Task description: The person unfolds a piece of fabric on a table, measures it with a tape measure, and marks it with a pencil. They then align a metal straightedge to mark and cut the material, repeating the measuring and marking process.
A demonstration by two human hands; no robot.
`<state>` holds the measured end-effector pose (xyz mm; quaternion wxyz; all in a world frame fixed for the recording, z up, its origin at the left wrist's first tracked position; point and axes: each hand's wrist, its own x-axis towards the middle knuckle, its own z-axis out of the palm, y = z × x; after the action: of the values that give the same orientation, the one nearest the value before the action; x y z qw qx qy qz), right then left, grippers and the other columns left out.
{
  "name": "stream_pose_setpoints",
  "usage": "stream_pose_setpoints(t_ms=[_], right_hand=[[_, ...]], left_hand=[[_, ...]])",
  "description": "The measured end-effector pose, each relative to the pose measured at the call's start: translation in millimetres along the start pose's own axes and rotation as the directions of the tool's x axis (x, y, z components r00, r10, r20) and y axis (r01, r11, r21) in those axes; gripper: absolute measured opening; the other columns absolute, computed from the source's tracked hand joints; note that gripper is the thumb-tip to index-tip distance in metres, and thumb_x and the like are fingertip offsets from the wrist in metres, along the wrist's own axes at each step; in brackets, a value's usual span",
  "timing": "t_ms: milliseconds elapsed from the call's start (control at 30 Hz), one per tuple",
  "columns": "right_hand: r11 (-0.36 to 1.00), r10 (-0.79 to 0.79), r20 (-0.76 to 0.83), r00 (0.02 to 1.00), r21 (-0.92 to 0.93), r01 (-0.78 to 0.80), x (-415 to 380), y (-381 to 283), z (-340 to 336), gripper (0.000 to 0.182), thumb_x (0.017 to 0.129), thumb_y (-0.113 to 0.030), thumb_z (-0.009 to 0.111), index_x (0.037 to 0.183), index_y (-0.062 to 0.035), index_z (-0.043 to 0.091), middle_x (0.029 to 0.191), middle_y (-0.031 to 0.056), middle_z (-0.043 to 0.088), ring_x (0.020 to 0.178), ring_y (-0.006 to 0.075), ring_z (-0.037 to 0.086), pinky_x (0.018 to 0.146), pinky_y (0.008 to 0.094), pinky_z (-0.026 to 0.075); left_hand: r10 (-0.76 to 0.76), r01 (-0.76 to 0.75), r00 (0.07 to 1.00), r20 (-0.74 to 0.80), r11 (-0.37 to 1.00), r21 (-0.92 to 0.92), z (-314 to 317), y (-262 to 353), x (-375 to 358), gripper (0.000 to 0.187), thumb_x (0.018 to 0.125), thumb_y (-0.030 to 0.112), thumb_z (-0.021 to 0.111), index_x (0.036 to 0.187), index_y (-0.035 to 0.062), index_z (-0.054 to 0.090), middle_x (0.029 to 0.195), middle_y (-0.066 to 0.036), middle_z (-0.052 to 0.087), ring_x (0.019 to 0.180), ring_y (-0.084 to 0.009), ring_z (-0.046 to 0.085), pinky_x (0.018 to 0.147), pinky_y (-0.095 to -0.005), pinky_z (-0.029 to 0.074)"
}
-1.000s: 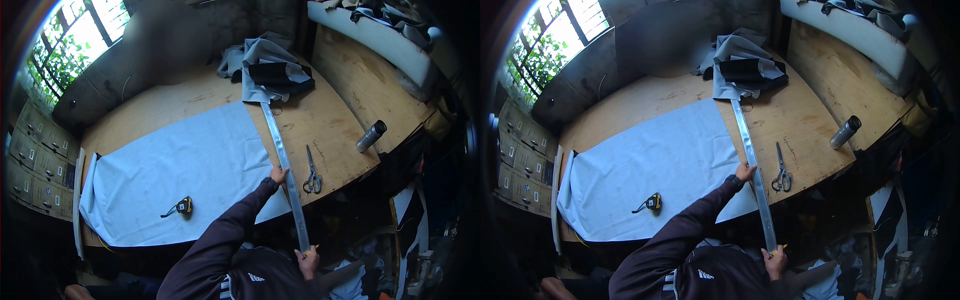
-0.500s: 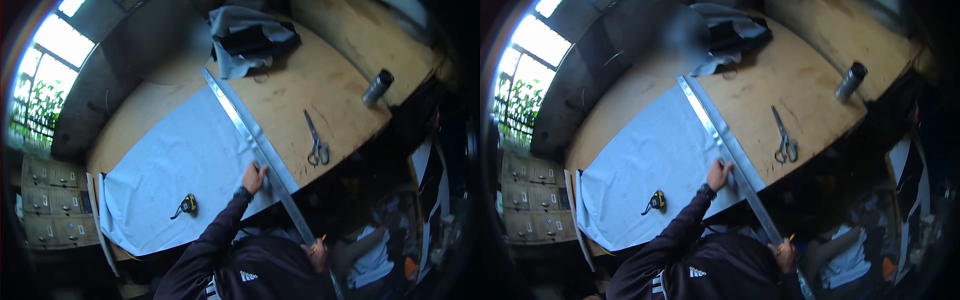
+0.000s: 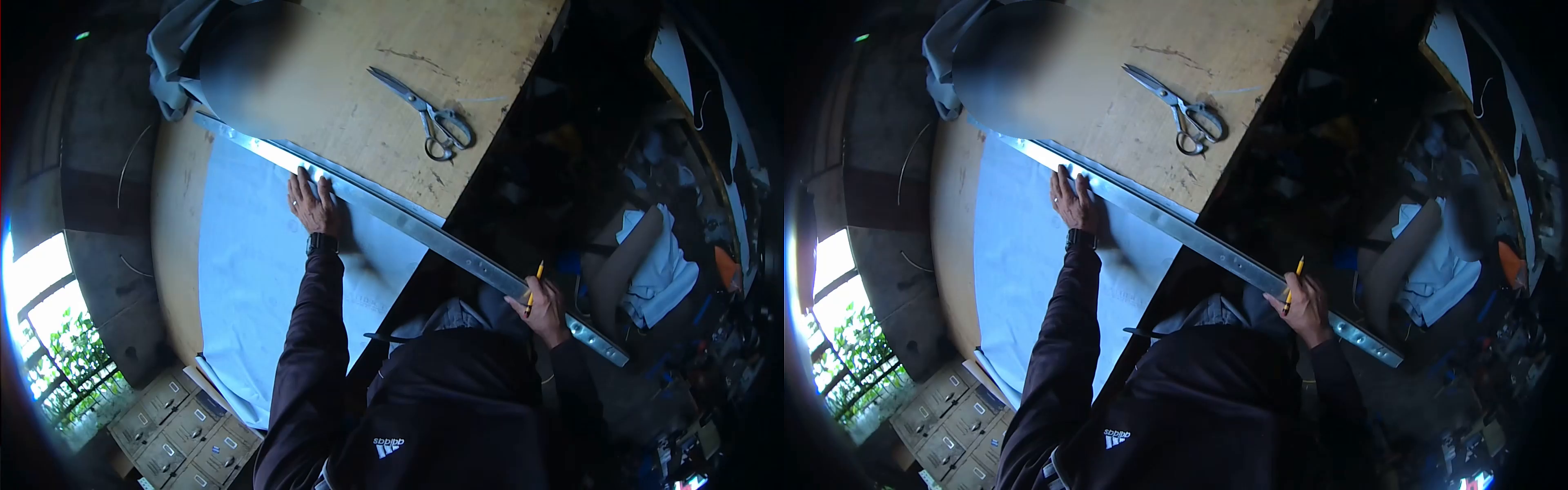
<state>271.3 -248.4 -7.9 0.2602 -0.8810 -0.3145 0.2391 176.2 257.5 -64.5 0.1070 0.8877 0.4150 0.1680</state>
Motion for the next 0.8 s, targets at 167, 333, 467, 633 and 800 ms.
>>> stream_pose_setpoints(t_ms=[167,333,467,633,800], right_hand=[[1.000,-0.007,-0.016,1.000,0.016,0.007,9.2,0.0,-5.8,0.043,0.079,-0.030,0.086,0.099,-0.0050,0.059,0.086,0.0178,0.068,0.085,0.0380,0.067,0.078,0.0469,0.052],[1.000,0.002,0.005,1.000,0.009,-0.002,9.6,2.5,-5.4,0.044,0.079,-0.031,0.087,0.101,-0.0049,0.060,0.087,0.0175,0.068,0.086,0.0373,0.067,0.079,0.0463,0.053],[1.000,-0.006,-0.003,1.000,0.008,0.006,9.7,4.5,-4.0,0.044,0.079,-0.032,0.086,0.102,-0.0045,0.060,0.088,0.0181,0.068,0.087,0.0384,0.067,0.080,0.0464,0.053],[0.999,0.004,0.022,1.000,0.051,-0.005,13.6,2.1,-6.8,0.046,0.079,-0.034,0.086,0.102,-0.0036,0.060,0.090,0.0196,0.068,0.087,0.0413,0.066,0.079,0.0483,0.053],[0.999,-0.026,-0.007,1.000,0.041,0.027,11.5,7.2,2.6,0.049,0.077,-0.035,0.086,0.102,-0.0029,0.059,0.086,0.0200,0.065,0.084,0.0420,0.065,0.075,0.0513,0.051]], left_hand=[[0.000,-0.001,0.999,0.043,1.000,0.027,-0.3,-0.8,1.9,0.067,0.107,0.051,0.042,0.160,0.0103,0.036,0.163,-0.019,0.036,0.154,-0.0348,0.026,0.125,-0.0507,0.012],[-0.005,0.004,0.999,0.050,1.000,0.024,-2.6,2.0,0.8,0.068,0.106,0.052,0.043,0.160,0.0099,0.036,0.163,-0.019,0.036,0.154,-0.0347,0.026,0.126,-0.0498,0.012],[0.000,-0.001,0.999,0.044,1.000,0.029,-0.7,-0.2,1.2,0.069,0.105,0.052,0.045,0.159,0.0095,0.036,0.163,-0.019,0.037,0.154,-0.0349,0.027,0.126,-0.0498,0.012],[0.015,-0.017,0.999,0.034,0.999,0.036,2.3,-7.8,0.9,0.068,0.102,0.047,0.055,0.157,0.0090,0.040,0.159,-0.019,0.043,0.152,-0.0360,0.031,0.125,-0.0513,0.017],[-0.017,0.016,1.000,0.016,1.000,0.023,-2.3,-4.1,1.9,0.068,0.101,0.044,0.058,0.156,0.0083,0.041,0.158,-0.021,0.042,0.152,-0.0366,0.031,0.125,-0.0521,0.016]])
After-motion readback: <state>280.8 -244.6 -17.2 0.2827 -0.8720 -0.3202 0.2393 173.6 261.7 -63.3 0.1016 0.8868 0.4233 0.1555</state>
